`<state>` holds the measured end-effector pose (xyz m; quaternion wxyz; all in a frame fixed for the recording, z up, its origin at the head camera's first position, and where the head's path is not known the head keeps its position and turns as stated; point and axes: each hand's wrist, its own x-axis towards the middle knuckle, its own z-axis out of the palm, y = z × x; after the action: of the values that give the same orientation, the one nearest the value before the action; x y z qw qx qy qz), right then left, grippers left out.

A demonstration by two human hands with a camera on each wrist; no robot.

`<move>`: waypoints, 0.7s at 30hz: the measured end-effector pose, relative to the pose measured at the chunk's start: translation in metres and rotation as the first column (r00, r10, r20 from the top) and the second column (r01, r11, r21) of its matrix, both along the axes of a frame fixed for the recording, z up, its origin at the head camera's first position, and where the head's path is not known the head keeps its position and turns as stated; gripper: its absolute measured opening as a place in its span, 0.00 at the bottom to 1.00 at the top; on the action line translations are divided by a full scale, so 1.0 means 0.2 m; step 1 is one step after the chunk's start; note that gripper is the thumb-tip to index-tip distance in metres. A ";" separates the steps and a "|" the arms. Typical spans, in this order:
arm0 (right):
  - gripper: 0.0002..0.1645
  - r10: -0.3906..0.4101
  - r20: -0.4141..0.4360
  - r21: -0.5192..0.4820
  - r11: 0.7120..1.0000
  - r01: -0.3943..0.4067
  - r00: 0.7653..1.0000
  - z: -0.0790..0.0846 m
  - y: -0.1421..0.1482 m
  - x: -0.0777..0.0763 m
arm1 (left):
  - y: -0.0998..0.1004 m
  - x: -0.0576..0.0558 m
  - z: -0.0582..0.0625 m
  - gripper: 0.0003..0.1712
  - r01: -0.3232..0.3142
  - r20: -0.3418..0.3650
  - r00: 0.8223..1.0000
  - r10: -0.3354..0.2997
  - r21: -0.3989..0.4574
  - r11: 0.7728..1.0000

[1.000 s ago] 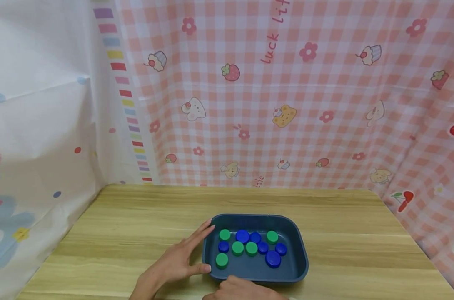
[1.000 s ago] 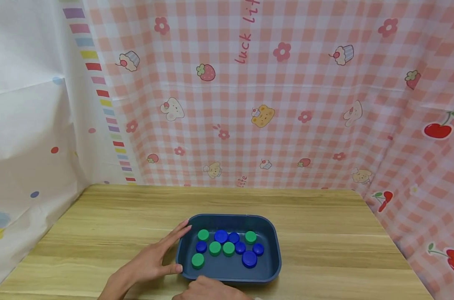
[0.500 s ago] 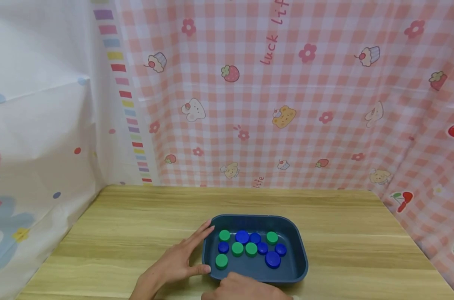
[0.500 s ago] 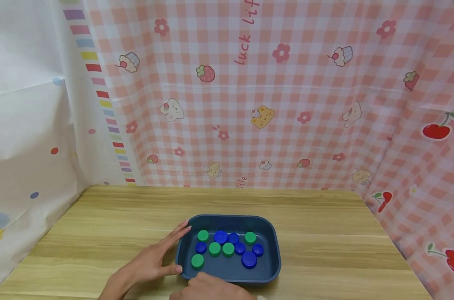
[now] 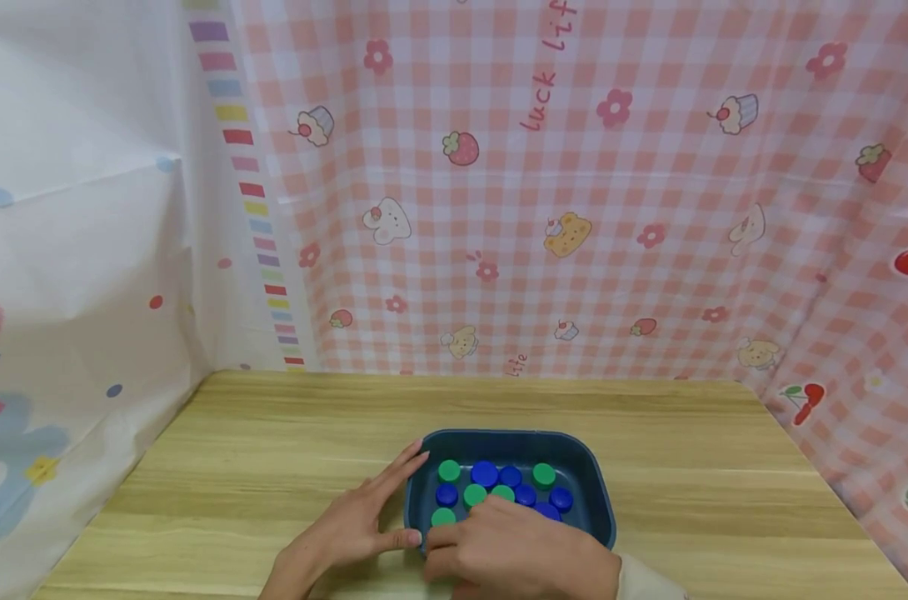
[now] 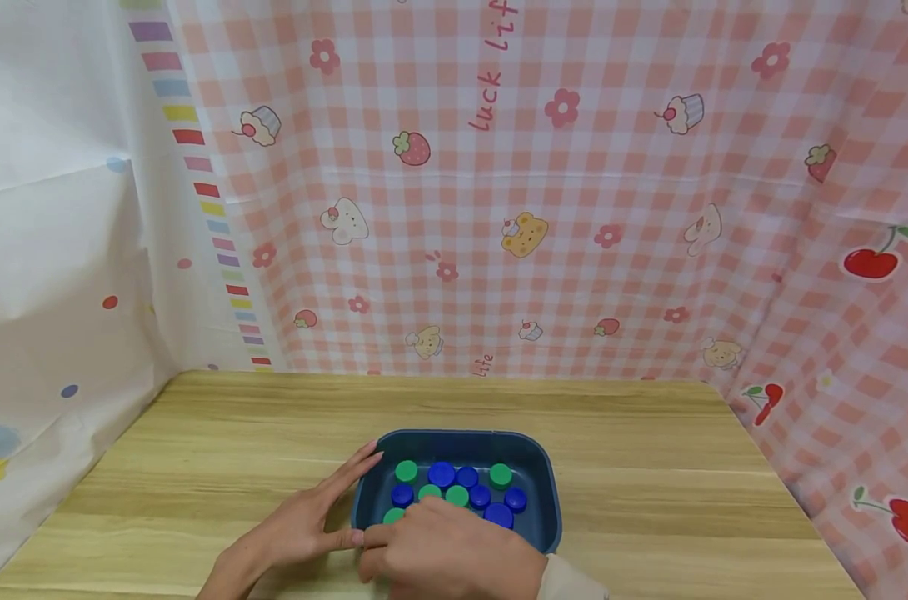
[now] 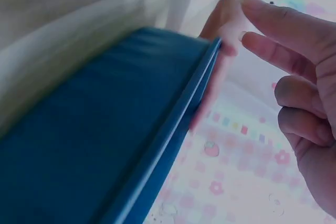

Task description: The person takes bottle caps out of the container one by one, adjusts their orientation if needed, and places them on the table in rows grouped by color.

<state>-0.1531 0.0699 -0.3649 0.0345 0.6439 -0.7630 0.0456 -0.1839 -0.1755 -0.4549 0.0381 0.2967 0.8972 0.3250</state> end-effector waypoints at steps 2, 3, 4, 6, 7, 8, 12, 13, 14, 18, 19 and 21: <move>0.07 -0.014 -0.014 0.004 1.000 0.014 1.000 0.01 0.02 -0.01 | 0.00 0.00 0.00 0.48 0.003 0.004 1.000 -0.003 0.002 1.000; 0.08 -0.019 -0.020 0.006 1.000 0.019 1.000 0.01 0.03 -0.02 | 0.00 0.00 0.00 0.48 0.006 0.006 1.000 -0.006 0.005 1.000; 0.10 -0.022 -0.027 0.006 1.000 0.022 0.999 0.02 0.03 -0.03 | 0.00 0.00 0.00 0.48 0.008 0.008 1.000 -0.008 0.007 1.000; 0.12 -0.026 -0.024 0.009 1.000 0.026 0.999 0.02 0.05 -0.05 | 0.00 0.00 0.00 0.48 0.012 0.010 1.000 -0.012 0.011 1.000; 0.13 -0.027 -0.024 0.009 1.000 0.027 0.999 0.02 0.05 -0.06 | 0.00 0.00 0.00 0.48 0.013 0.010 1.000 -0.013 0.011 1.000; 0.14 -0.028 -0.025 0.009 1.000 0.028 0.999 0.02 0.06 -0.07 | 0.00 0.00 0.01 0.48 0.013 0.012 1.000 -0.013 0.011 1.000; 0.16 -0.044 0.035 0.003 0.999 0.044 0.998 0.01 0.08 -0.11 | 0.00 0.00 0.01 0.48 0.012 0.019 1.000 -0.012 0.012 1.000; 0.16 -0.052 0.050 0.001 0.999 0.052 0.997 0.01 0.09 -0.12 | 0.00 0.00 0.01 0.48 0.013 0.018 1.000 -0.013 0.012 1.000; 0.16 -0.060 0.069 0.000 0.998 0.060 0.996 0.00 0.10 -0.13 | 0.00 0.00 0.01 0.48 0.013 0.019 1.000 -0.013 0.013 1.000; 0.16 -0.091 0.151 0.001 0.996 0.091 0.984 -0.02 0.12 -0.17 | 0.00 0.00 0.00 0.49 0.009 0.015 1.000 -0.009 0.008 1.000; 0.16 -0.095 0.168 0.000 0.995 0.096 0.981 -0.03 0.13 -0.18 | 0.00 0.00 0.00 0.49 0.008 0.014 1.000 -0.008 0.006 1.000; 0.17 -0.100 0.194 -0.004 0.995 0.103 0.976 -0.03 0.14 -0.19 | 0.00 0.00 -0.01 0.49 0.004 0.015 1.000 -0.004 0.004 1.000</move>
<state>-0.1914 0.0974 -0.3716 -0.0329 0.5965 -0.7941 0.1117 -0.1848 -0.1757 -0.4560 0.0450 0.2960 0.8956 0.3290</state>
